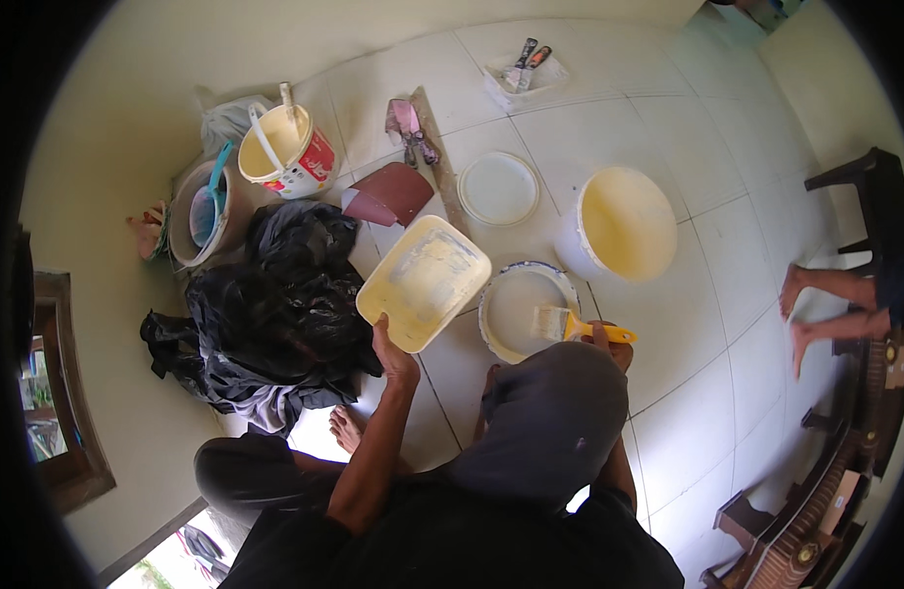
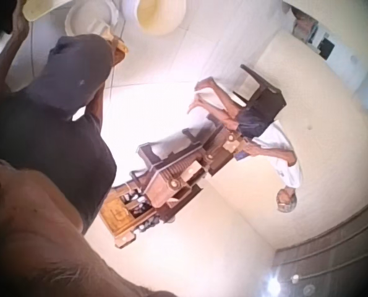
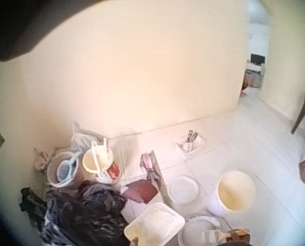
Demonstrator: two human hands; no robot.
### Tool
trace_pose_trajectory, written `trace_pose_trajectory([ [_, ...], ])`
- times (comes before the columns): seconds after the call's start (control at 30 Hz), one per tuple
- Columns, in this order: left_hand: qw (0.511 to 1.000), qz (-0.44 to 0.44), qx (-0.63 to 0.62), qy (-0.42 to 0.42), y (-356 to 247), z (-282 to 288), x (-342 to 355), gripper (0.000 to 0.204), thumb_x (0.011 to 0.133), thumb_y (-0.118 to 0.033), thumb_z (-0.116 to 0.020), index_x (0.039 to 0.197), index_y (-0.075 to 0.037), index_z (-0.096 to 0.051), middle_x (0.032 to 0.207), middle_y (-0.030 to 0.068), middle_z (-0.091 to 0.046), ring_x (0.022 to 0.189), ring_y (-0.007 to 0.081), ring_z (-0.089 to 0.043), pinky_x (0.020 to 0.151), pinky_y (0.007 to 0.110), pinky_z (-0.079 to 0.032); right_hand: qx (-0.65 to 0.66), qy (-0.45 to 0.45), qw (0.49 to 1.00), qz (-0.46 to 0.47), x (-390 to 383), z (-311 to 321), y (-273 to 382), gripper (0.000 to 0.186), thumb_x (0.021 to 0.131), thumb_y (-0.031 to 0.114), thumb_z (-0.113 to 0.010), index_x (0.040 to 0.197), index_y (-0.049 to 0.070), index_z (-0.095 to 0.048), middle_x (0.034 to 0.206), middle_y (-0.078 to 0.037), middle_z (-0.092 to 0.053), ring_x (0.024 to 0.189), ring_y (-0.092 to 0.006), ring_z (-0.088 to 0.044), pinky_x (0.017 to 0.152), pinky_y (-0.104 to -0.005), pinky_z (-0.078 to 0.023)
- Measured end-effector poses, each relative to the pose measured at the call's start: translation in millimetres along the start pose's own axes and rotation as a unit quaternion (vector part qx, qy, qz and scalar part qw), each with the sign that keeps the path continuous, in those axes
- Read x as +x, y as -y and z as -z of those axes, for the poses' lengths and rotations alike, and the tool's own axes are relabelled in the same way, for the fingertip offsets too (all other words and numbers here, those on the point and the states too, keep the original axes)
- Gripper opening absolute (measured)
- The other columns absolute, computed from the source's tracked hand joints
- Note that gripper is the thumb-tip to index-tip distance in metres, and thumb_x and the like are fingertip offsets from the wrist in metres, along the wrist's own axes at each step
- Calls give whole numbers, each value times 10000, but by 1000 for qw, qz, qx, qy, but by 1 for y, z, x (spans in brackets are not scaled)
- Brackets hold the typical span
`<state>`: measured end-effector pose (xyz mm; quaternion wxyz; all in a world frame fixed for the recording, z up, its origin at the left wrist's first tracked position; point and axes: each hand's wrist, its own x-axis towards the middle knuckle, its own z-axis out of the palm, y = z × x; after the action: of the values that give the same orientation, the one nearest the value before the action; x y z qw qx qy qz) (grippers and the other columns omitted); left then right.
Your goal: The person pours white paint into a small yellow tray and then uses a stir stick to mix paint inside a bucket.
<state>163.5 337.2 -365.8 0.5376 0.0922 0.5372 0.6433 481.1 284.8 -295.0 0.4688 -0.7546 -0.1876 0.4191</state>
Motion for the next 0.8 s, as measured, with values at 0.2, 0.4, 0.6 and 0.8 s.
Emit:
trace_pose_trajectory([
  [0.2, 999, -32, -2, -23, 4, -7, -5, 436, 983, -331, -505, 1186, 45, -594, 1082, 90, -635, 986, 174, -587, 887, 306, -451, 4, 3, 1000, -16, -12, 7, -8, 221, 917, 190, -649, 984, -8, -722, 808, -69, -696, 730, -115, -615, 676, -269, -479],
  [0.4, 998, -24, -26, -54, 18, -3, -3, 429, 982, -319, -512, 1188, 48, -596, 1090, 93, -636, 986, 183, -587, 894, 314, -447, 7, 9, 1000, -19, -23, 12, -8, 230, 923, 205, -639, 972, -4, -720, 800, -65, -692, 722, -115, -612, 675, -272, -479],
  [0.6, 990, -61, 30, -121, 44, 11, -11, 381, 995, -271, -503, 1165, 56, -598, 1082, 138, -636, 992, 215, -592, 909, 333, -446, 3, 9, 1000, -29, -32, 18, -19, 241, 929, 220, -628, 960, 0, -719, 792, -60, -688, 714, -116, -609, 673, -276, -479],
  [0.8, 985, -70, 90, -133, 67, 26, -13, 381, 970, -259, -536, 1156, 67, -599, 1038, 179, -636, 985, 263, -579, 911, 377, -436, 7, 20, 999, -40, -42, 26, -19, 253, 935, 235, -617, 948, 3, -717, 784, -56, -684, 706, -117, -606, 671, -279, -479],
])
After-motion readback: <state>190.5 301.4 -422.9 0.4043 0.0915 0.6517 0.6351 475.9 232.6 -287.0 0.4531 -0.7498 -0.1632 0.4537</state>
